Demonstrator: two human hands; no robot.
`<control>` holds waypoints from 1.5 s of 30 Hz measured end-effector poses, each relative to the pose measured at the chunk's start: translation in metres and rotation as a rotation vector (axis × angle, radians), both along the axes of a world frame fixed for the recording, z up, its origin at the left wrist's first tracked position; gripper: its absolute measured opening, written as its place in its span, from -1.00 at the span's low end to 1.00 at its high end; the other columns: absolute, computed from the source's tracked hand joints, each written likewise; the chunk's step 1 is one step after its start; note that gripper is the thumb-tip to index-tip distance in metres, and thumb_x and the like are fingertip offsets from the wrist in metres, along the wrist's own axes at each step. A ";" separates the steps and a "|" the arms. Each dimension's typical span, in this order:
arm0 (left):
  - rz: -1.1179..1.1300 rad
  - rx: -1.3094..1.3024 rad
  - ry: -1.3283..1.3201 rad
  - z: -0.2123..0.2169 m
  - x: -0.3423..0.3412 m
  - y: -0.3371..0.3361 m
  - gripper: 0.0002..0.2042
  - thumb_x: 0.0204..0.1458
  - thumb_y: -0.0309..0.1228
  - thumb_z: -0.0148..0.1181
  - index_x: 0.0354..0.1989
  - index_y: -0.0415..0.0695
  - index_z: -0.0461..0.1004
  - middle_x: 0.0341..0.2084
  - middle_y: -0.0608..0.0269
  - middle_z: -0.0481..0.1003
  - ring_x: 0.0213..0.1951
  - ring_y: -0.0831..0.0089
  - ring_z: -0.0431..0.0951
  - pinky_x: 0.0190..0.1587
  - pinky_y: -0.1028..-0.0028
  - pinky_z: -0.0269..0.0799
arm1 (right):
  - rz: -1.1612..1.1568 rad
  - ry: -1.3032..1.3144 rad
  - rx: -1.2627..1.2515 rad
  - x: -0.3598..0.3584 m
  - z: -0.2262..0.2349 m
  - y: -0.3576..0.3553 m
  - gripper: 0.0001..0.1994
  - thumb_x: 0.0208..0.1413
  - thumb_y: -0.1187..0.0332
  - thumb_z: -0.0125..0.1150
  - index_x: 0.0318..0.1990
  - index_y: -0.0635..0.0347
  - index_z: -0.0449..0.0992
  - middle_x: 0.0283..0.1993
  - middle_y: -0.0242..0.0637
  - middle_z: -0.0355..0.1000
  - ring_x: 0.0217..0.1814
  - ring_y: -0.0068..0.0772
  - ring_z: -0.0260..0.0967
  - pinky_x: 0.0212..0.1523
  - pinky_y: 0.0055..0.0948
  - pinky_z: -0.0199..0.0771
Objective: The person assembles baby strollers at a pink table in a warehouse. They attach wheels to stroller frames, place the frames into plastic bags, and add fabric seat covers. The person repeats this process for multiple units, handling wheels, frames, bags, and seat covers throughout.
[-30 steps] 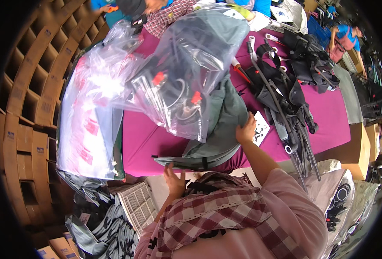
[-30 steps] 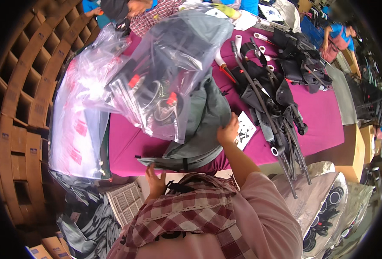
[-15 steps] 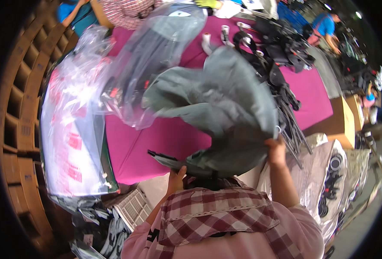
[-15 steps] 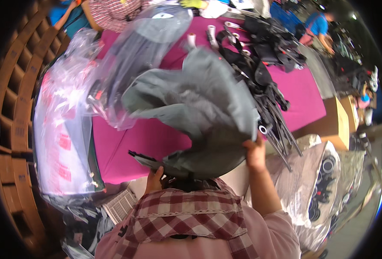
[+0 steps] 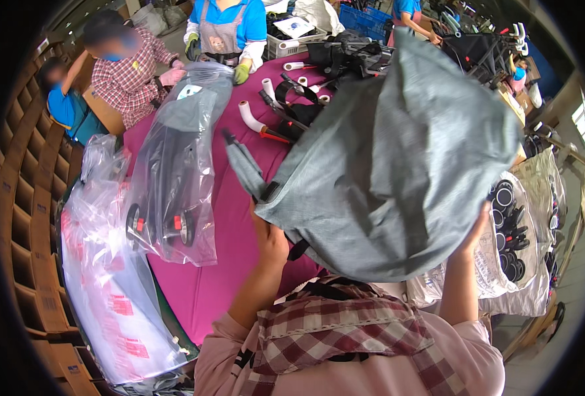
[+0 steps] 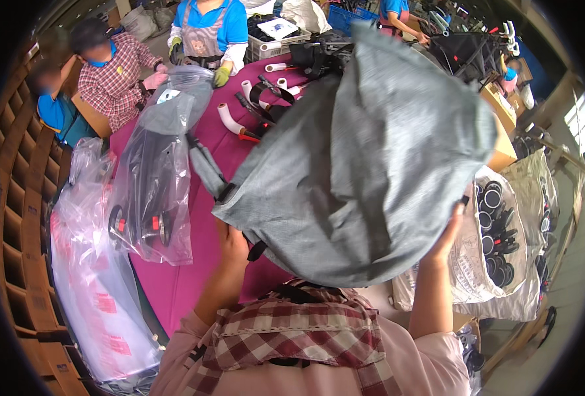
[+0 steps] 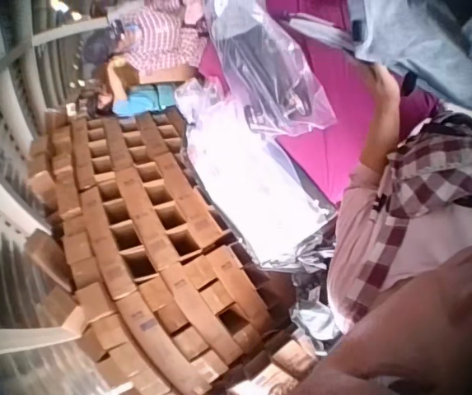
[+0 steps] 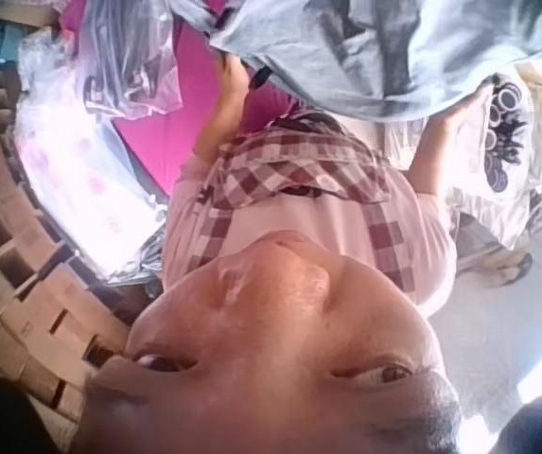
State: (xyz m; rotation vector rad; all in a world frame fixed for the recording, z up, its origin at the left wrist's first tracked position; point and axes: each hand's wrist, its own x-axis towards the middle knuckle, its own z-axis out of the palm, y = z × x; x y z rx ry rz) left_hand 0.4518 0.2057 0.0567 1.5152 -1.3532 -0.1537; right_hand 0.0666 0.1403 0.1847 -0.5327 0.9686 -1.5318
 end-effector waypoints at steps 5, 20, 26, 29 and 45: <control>0.029 -0.025 0.890 0.013 -0.034 -0.038 -0.27 0.25 -0.39 0.12 0.46 -0.32 -0.17 0.29 -0.19 0.21 0.31 0.11 0.26 0.37 0.23 0.11 | -0.055 0.389 -0.053 0.002 -0.042 -0.020 -0.16 0.09 0.31 0.22 0.51 0.17 -0.04 0.42 -0.14 0.13 0.42 -0.16 0.10 0.42 -0.21 0.04; -0.123 0.229 0.180 0.022 -0.128 -0.161 -0.25 0.29 0.00 -0.15 0.46 -0.35 -0.02 0.44 -0.44 -0.12 0.47 -0.22 -0.08 0.44 -0.02 -0.16 | 0.941 0.758 -0.484 -0.022 -0.083 -0.265 -0.16 -0.01 0.32 0.08 0.48 0.40 0.00 0.60 0.05 -0.17 0.66 -0.01 -0.35 0.56 -0.12 -0.44; -0.055 0.228 0.297 0.004 -0.124 -0.218 -0.31 0.31 -0.04 -0.19 0.48 -0.28 0.00 0.47 -0.32 -0.17 0.49 -0.13 -0.13 0.45 0.04 -0.20 | 1.124 0.608 -0.409 0.021 -0.086 -0.345 -0.20 -0.04 0.42 0.09 0.45 0.38 0.08 0.60 0.00 -0.18 0.66 -0.07 -0.33 0.56 -0.17 -0.38; -0.030 0.240 0.408 0.002 -0.104 -0.254 -0.36 0.31 -0.09 -0.18 0.47 -0.23 0.05 0.48 -0.25 -0.16 0.49 -0.10 -0.11 0.45 0.06 -0.19 | 1.226 0.592 -0.364 0.052 -0.094 -0.389 -0.22 -0.03 0.45 0.09 0.44 0.38 0.11 0.59 -0.04 -0.11 0.65 -0.12 -0.27 0.55 -0.26 -0.32; 0.371 0.212 -0.054 -0.083 -0.008 -0.411 -0.52 0.31 -0.19 -0.03 0.37 -0.05 0.26 0.42 -0.19 0.03 0.41 -0.15 0.02 0.39 -0.01 -0.05 | 0.315 1.252 -0.680 0.148 -0.200 -0.568 -0.63 0.25 0.29 0.19 0.17 0.19 0.47 0.19 -0.03 0.40 0.28 0.01 0.34 0.28 -0.20 0.33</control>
